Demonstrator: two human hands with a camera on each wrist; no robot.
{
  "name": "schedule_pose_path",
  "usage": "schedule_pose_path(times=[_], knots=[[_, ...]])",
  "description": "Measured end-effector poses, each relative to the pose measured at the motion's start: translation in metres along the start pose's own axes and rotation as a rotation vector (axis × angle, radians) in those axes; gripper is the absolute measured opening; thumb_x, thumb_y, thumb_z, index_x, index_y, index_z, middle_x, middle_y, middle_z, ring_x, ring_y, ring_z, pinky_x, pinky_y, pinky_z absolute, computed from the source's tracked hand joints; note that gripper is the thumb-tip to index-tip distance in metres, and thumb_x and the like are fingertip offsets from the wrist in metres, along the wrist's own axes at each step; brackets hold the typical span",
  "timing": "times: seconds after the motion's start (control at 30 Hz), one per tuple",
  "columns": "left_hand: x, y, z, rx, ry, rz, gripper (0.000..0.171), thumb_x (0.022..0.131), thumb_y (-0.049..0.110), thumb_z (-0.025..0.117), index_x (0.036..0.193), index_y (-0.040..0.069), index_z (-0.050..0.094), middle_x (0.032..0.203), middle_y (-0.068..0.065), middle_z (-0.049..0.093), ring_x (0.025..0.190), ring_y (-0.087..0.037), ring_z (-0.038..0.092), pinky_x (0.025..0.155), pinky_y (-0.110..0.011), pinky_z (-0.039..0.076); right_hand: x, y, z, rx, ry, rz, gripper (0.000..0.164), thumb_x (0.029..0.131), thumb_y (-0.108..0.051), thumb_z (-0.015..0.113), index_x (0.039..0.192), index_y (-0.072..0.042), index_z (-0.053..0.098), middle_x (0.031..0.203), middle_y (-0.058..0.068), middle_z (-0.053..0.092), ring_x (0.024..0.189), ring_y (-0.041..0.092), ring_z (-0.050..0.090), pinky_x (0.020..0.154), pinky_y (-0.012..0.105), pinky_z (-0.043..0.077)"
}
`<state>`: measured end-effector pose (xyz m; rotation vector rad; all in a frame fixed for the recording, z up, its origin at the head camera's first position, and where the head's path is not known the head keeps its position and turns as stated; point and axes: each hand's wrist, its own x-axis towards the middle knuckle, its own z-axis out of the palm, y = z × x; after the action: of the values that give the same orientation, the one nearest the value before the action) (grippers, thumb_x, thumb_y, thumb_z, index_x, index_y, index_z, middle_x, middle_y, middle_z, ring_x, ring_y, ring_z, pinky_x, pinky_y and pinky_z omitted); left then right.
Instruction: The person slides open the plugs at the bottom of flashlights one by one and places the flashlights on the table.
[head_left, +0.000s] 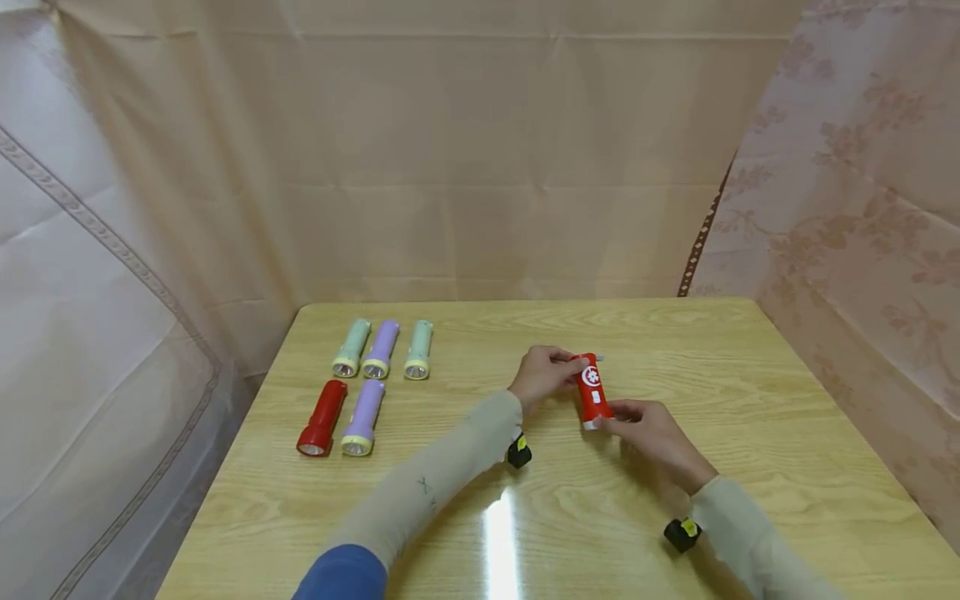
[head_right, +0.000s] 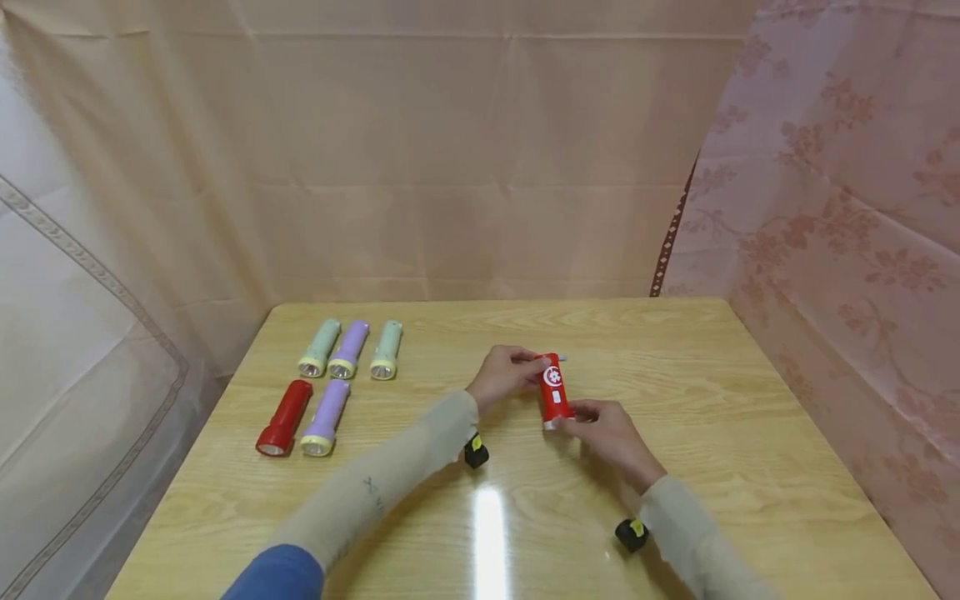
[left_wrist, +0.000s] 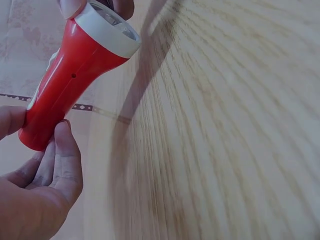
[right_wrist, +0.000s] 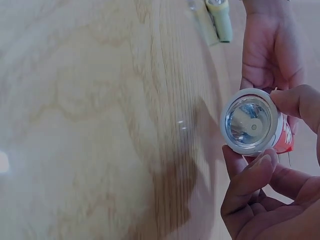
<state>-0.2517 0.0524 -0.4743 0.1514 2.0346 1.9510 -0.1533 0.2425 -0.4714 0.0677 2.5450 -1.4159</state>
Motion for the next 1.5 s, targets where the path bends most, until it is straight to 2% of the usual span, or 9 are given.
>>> schedule_pose_path(times=[0.17,0.33,0.43,0.73,0.93,1.0,1.23,1.4,1.5], knots=[[0.010,-0.001,0.011,0.016,0.001,-0.004,0.024,0.094,0.021,0.078,0.108,0.002,0.074,0.092,-0.004,0.074,0.080,-0.020,0.073,0.080,-0.041,0.062,0.004,0.006,-0.009,-0.001,0.016,0.038,0.068,0.090,-0.046,0.080,0.135,0.002,0.063,0.125,0.012,0.068,0.102,0.024,0.055,0.080,0.031,0.046],[0.021,-0.001,0.021,0.043,0.011,-0.026,0.024,0.094,0.023,0.079,0.108,0.003,0.074,0.091,-0.002,0.073,0.080,-0.020,0.073,0.081,-0.041,0.061,0.007,0.011,-0.018,-0.011,0.029,0.052,0.072,0.087,-0.052,0.080,0.136,-0.001,0.064,0.134,0.014,0.066,0.120,0.028,0.055,0.098,0.043,0.045],[0.027,0.001,0.030,0.029,0.012,-0.034,0.024,0.093,0.022,0.080,0.107,0.003,0.074,0.091,-0.003,0.073,0.079,-0.019,0.073,0.081,-0.042,0.061,0.007,0.015,-0.024,-0.009,0.038,0.057,0.073,0.088,-0.053,0.079,0.137,-0.001,0.063,0.137,0.015,0.064,0.126,0.030,0.053,0.104,0.049,0.041],[0.034,0.015,0.057,-0.008,0.058,-0.030,0.020,0.093,0.017,0.080,0.102,0.001,0.073,0.086,-0.004,0.071,0.073,-0.018,0.071,0.082,-0.045,0.061,0.008,0.021,-0.040,0.021,0.073,0.070,0.073,0.092,-0.050,0.075,0.139,0.003,0.059,0.139,0.018,0.062,0.122,0.029,0.051,0.099,0.042,0.042],[0.038,0.016,0.069,-0.005,0.067,-0.040,0.022,0.093,0.018,0.080,0.103,0.001,0.072,0.088,-0.005,0.071,0.075,-0.019,0.072,0.081,-0.045,0.061,0.010,0.028,-0.049,0.053,0.080,0.071,0.070,0.094,-0.045,0.075,0.138,0.006,0.059,0.140,0.022,0.059,0.129,0.032,0.048,0.107,0.047,0.038],[0.040,0.014,0.073,0.005,0.084,-0.048,0.023,0.092,0.019,0.081,0.103,0.002,0.071,0.087,-0.005,0.071,0.076,-0.020,0.073,0.080,-0.044,0.062,0.011,0.029,-0.050,0.046,0.082,0.079,0.070,0.094,-0.045,0.075,0.138,0.006,0.059,0.139,0.021,0.060,0.127,0.031,0.048,0.105,0.045,0.038],[0.046,0.010,0.084,0.016,0.096,-0.071,0.021,0.092,0.020,0.081,0.104,0.006,0.072,0.084,-0.003,0.071,0.070,-0.017,0.071,0.075,-0.042,0.062,0.010,0.031,-0.056,0.047,0.091,0.125,0.071,0.093,-0.047,0.075,0.140,0.003,0.058,0.133,0.015,0.062,0.100,0.023,0.047,0.079,0.031,0.044],[0.050,0.011,0.088,0.029,0.103,-0.074,0.019,0.092,0.018,0.080,0.103,0.005,0.072,0.084,-0.004,0.070,0.071,-0.019,0.071,0.075,-0.041,0.062,0.012,0.032,-0.059,0.059,0.101,0.130,0.068,0.093,-0.046,0.075,0.137,0.003,0.060,0.124,0.011,0.063,0.096,0.021,0.046,0.075,0.029,0.042],[0.052,0.012,0.092,0.081,0.110,-0.068,0.019,0.093,0.018,0.080,0.103,0.004,0.072,0.084,-0.004,0.071,0.071,-0.019,0.071,0.073,-0.038,0.062,0.012,0.034,-0.060,0.056,0.106,0.135,0.067,0.093,-0.047,0.075,0.137,0.003,0.061,0.119,0.009,0.063,0.092,0.020,0.046,0.071,0.028,0.043]])
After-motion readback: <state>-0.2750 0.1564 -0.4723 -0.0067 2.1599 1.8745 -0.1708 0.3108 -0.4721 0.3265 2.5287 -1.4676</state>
